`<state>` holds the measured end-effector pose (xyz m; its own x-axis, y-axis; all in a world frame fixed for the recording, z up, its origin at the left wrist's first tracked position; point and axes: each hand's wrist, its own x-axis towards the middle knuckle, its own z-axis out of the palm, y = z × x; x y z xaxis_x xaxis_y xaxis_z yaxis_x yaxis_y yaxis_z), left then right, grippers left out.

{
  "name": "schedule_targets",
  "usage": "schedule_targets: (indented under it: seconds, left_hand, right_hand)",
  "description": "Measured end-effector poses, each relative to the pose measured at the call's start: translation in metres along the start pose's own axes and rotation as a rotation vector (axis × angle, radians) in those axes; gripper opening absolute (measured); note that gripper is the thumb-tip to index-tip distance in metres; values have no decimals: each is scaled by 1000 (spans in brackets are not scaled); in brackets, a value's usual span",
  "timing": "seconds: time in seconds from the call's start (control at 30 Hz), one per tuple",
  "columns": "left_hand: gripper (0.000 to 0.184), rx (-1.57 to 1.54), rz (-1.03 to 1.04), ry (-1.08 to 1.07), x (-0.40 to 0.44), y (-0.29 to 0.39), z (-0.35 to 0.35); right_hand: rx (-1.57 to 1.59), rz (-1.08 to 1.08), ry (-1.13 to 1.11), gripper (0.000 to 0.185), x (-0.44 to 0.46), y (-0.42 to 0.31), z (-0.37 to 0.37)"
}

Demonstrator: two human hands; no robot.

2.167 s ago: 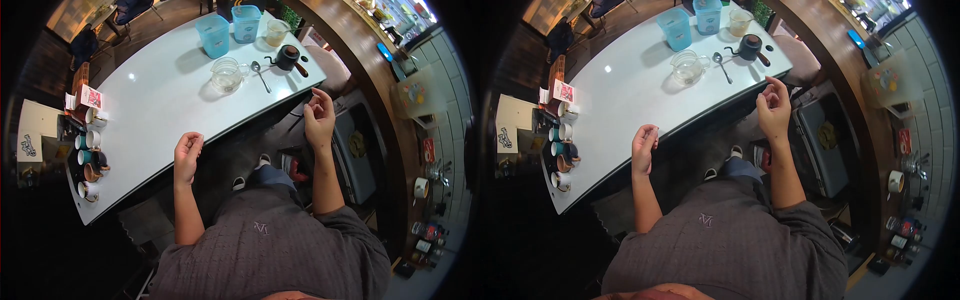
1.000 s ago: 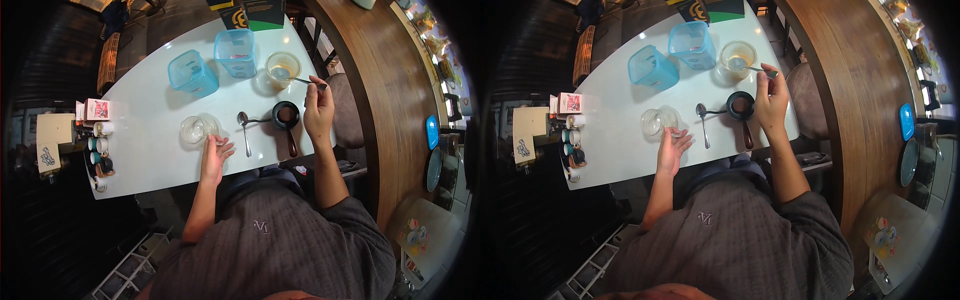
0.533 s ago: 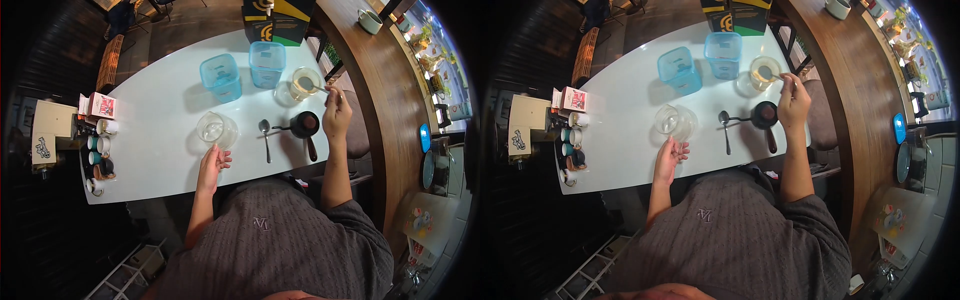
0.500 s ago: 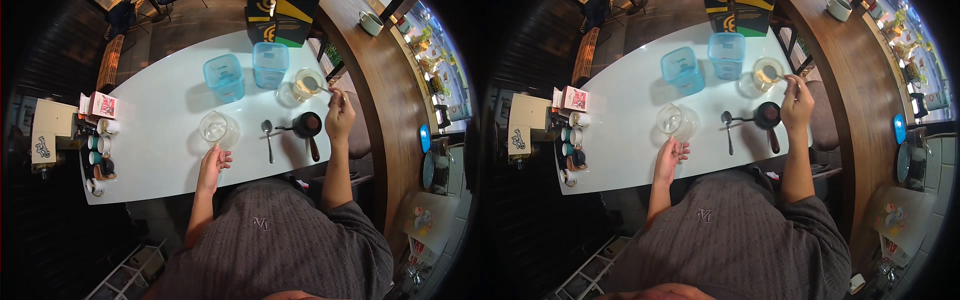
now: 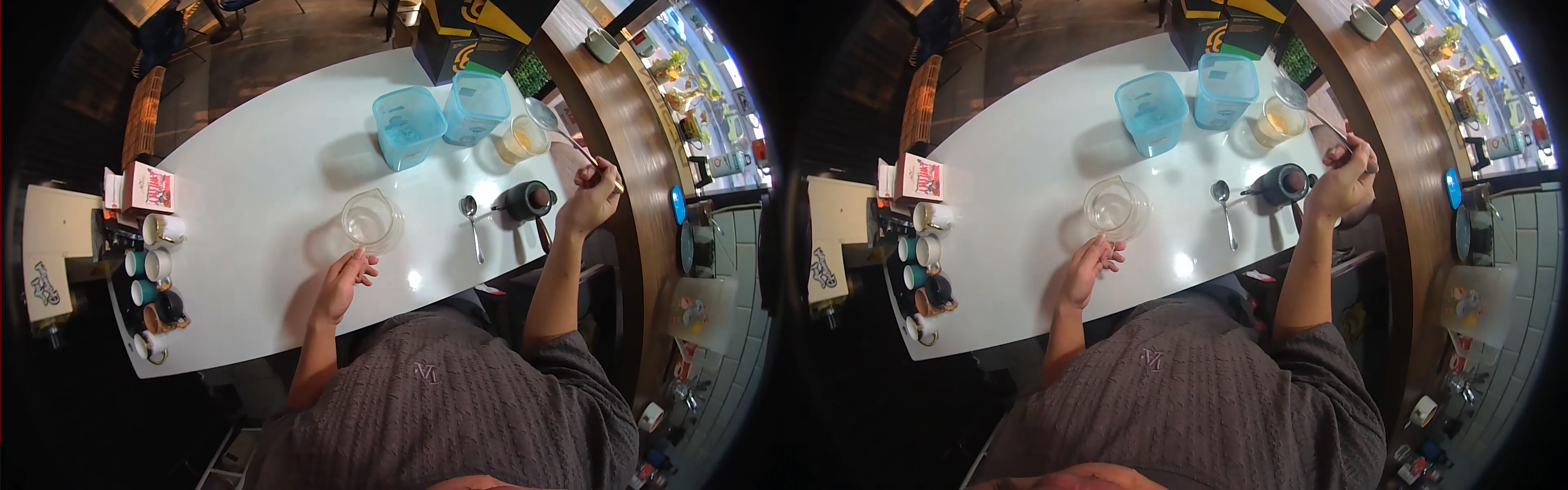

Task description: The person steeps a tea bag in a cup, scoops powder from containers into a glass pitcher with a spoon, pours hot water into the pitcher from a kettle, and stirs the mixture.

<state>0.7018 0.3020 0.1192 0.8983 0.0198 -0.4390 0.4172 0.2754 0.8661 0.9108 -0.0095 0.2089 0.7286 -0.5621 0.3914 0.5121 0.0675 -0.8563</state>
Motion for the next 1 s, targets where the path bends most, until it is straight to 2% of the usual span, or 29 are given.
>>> schedule_targets:
  seconds: [0.1,0.33,0.4,0.47,0.53,0.6,0.67,0.77,0.83,1.0]
  left_hand:
    - [41,16,1,-54,5,-2,-15]
    - [40,18,41,-38,11,6,-13]
    - [40,28,49,-6,8,7,-6]
    - [41,52,51,29,2,6,0]
    - [40,-73,57,69,-4,3,6]
    - [40,-54,59,107,-9,4,12]
    - [40,-30,51,144,-17,3,18]
    - [40,-49,72,230,-28,1,26]
    - [34,-87,83,278,-36,0,31]
    - [35,-112,93,344,-49,-17,39]
  right_hand:
    - [-64,52,-92,33,-4,-4,15]
    - [-76,94,-241,34,4,6,54]
    - [-89,56,-312,33,11,21,57]
    - [-477,-176,-434,31,14,31,63]
    - [-489,-129,-461,29,15,39,73]
    - [-605,-164,-564,30,18,55,80]
    - [-588,-154,-579,29,20,69,87]
    - [-706,-286,-689,29,24,83,90]
    - [-717,-280,-695,28,24,84,91]
    - [-696,-273,-724,26,22,87,92]
